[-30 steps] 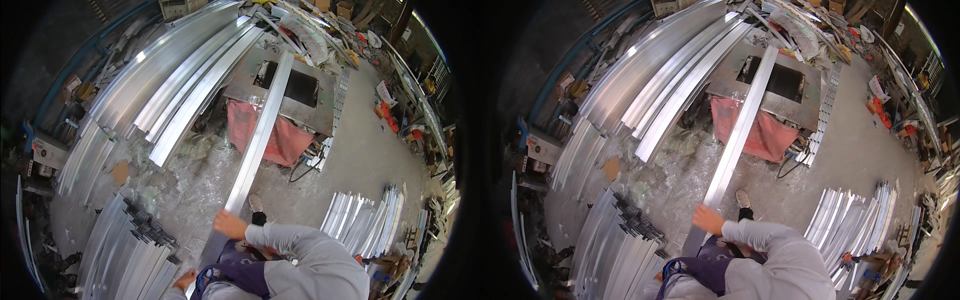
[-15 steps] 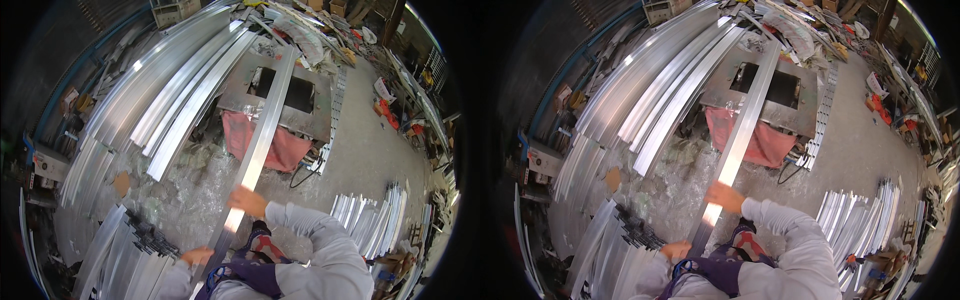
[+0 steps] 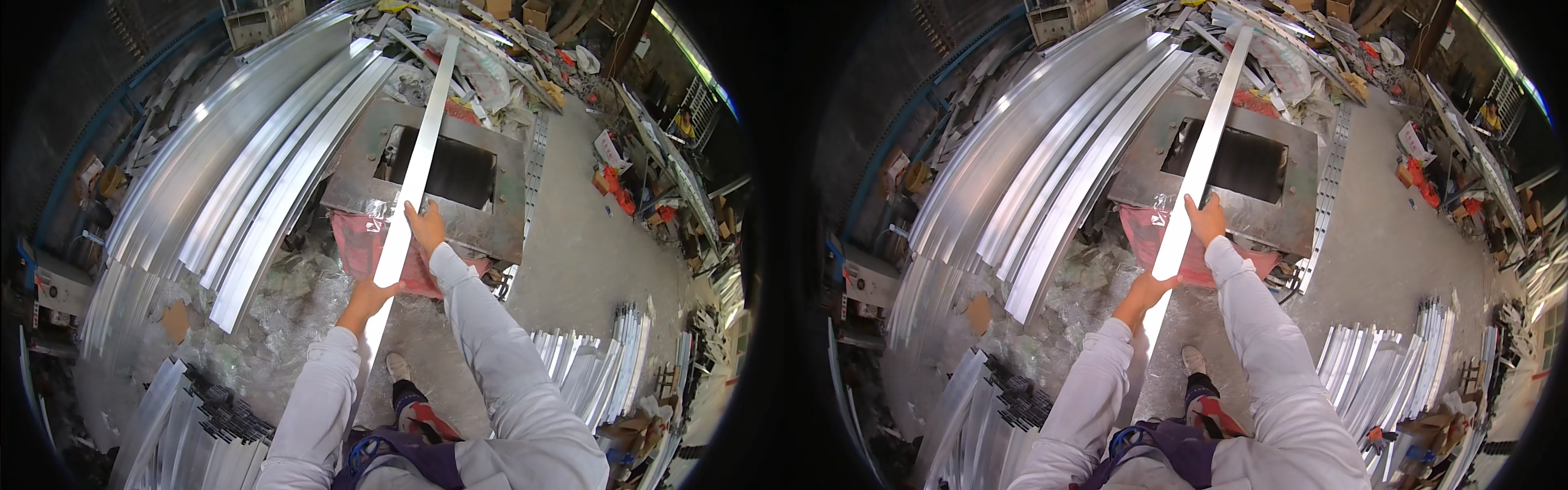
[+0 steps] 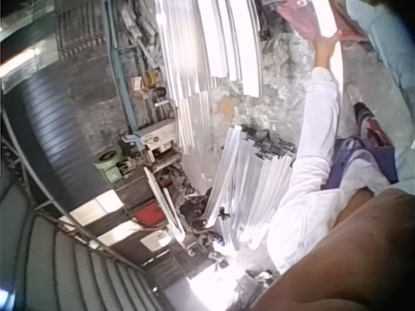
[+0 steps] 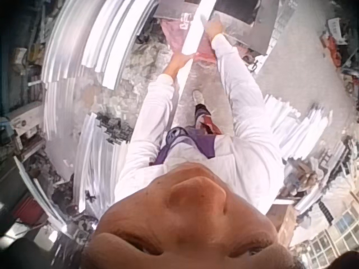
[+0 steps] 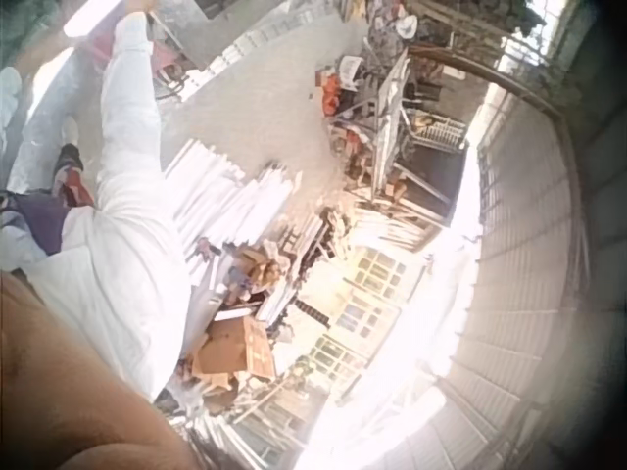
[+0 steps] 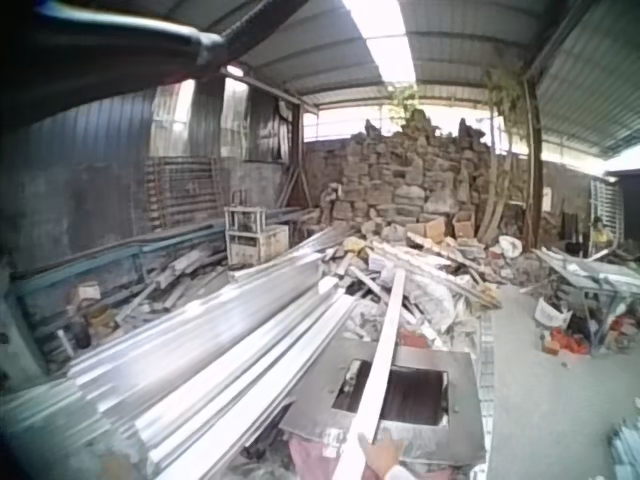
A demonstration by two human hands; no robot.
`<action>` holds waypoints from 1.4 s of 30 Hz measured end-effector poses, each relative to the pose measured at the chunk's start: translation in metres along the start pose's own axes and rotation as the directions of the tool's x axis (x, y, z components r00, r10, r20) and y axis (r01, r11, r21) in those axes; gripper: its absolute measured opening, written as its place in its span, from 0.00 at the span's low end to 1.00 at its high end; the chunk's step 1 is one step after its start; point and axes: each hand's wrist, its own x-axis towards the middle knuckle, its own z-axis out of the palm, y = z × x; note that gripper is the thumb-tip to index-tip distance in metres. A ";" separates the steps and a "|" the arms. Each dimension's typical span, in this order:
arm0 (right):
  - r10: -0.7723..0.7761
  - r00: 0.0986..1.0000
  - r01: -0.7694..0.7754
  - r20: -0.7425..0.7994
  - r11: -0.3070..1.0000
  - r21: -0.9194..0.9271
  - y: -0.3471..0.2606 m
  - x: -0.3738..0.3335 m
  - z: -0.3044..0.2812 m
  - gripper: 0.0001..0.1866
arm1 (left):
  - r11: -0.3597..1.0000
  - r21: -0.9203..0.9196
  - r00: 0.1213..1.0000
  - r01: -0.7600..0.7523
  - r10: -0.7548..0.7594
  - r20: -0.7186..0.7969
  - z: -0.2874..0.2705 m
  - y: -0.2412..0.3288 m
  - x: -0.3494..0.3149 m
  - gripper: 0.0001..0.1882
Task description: The person repeatedly picks up long silver metal profiles from a stack, wipes them with a red cloth, and places them back. The action is performed one at a time in a repetitive loop.
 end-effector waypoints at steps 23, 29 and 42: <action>0.220 0.837 -0.464 0.500 0.770 0.437 0.037 -0.569 -0.008 0.47 | 0.549 -0.275 0.613 0.789 -0.673 0.415 -0.005 -0.299 -0.597 0.32; 0.067 0.612 -0.775 0.788 0.248 0.581 0.034 -0.426 -0.041 0.24 | 0.469 -0.501 0.664 0.727 -0.665 0.341 -0.015 -0.174 -0.441 0.37; 0.128 0.943 -0.318 0.307 0.612 0.724 0.046 -0.089 -0.024 0.19 | 0.920 -0.203 0.923 0.337 -0.279 0.264 -0.007 -0.018 -0.094 0.37</action>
